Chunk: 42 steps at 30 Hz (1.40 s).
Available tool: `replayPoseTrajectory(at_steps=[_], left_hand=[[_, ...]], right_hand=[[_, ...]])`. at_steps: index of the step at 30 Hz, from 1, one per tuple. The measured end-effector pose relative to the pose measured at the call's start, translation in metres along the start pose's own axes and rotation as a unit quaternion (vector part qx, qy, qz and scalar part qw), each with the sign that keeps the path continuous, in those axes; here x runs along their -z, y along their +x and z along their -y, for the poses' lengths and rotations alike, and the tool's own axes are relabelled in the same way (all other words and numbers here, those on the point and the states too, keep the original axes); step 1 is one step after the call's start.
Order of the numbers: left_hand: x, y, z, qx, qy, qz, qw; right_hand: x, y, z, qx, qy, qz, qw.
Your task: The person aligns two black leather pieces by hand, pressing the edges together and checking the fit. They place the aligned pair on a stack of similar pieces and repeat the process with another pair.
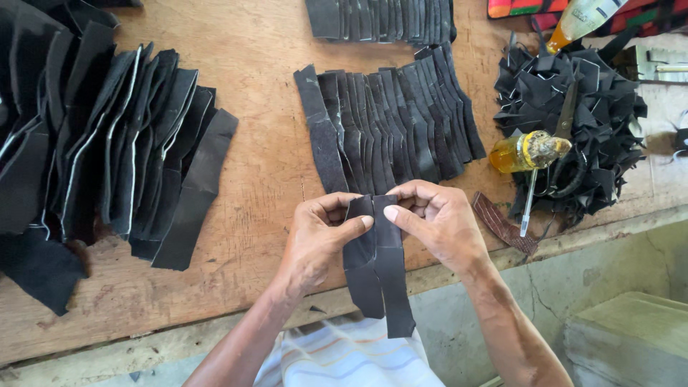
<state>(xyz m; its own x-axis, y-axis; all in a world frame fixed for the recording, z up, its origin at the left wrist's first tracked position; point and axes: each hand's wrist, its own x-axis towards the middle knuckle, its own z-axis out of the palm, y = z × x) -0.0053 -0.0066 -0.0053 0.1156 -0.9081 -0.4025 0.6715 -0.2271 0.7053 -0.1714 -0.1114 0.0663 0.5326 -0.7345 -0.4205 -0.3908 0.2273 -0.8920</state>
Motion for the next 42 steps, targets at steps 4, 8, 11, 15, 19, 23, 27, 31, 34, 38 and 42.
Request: replayPoseTrajectory(at_steps=[4,8,11,15,19,23,27,31,34,38,42], left_hand=[[0.001,-0.001,0.002,0.009,-0.025,0.016,1.0],[0.003,-0.001,0.0,0.023,-0.017,0.035,0.999],[0.005,0.0,-0.004,0.039,0.0,0.037,0.999],[0.006,0.001,-0.005,0.038,0.014,0.044,0.998],[0.006,0.003,-0.003,0.052,0.004,0.043,0.998],[0.007,0.005,-0.002,0.051,0.01,0.047,0.998],[0.007,0.004,-0.002,0.037,0.039,0.052,0.997],[0.007,0.003,-0.002,0.036,0.035,0.055,0.997],[0.007,0.004,-0.001,0.034,0.043,0.054,0.997],[0.005,0.002,-0.001,0.033,0.042,0.049,0.997],[0.003,0.0,-0.004,0.025,0.054,0.049,0.997]], right_hand=[[-0.004,0.001,-0.001,0.007,-0.029,-0.018,0.999],[-0.008,0.0,0.002,0.003,-0.066,-0.04,0.997],[-0.009,0.0,0.005,-0.011,-0.095,-0.043,0.995],[-0.009,0.0,0.008,-0.018,-0.096,-0.032,0.995],[-0.009,0.0,0.008,-0.024,-0.089,-0.025,0.995],[-0.008,0.0,0.007,-0.028,-0.077,-0.015,0.997],[-0.007,0.001,0.008,-0.032,-0.082,-0.015,0.996],[-0.007,0.001,0.008,-0.028,-0.087,-0.014,0.996],[-0.007,0.001,0.008,-0.028,-0.094,-0.01,0.995],[-0.007,0.002,0.008,-0.027,-0.097,-0.006,0.995],[-0.007,0.002,0.01,-0.031,-0.155,-0.026,0.987]])
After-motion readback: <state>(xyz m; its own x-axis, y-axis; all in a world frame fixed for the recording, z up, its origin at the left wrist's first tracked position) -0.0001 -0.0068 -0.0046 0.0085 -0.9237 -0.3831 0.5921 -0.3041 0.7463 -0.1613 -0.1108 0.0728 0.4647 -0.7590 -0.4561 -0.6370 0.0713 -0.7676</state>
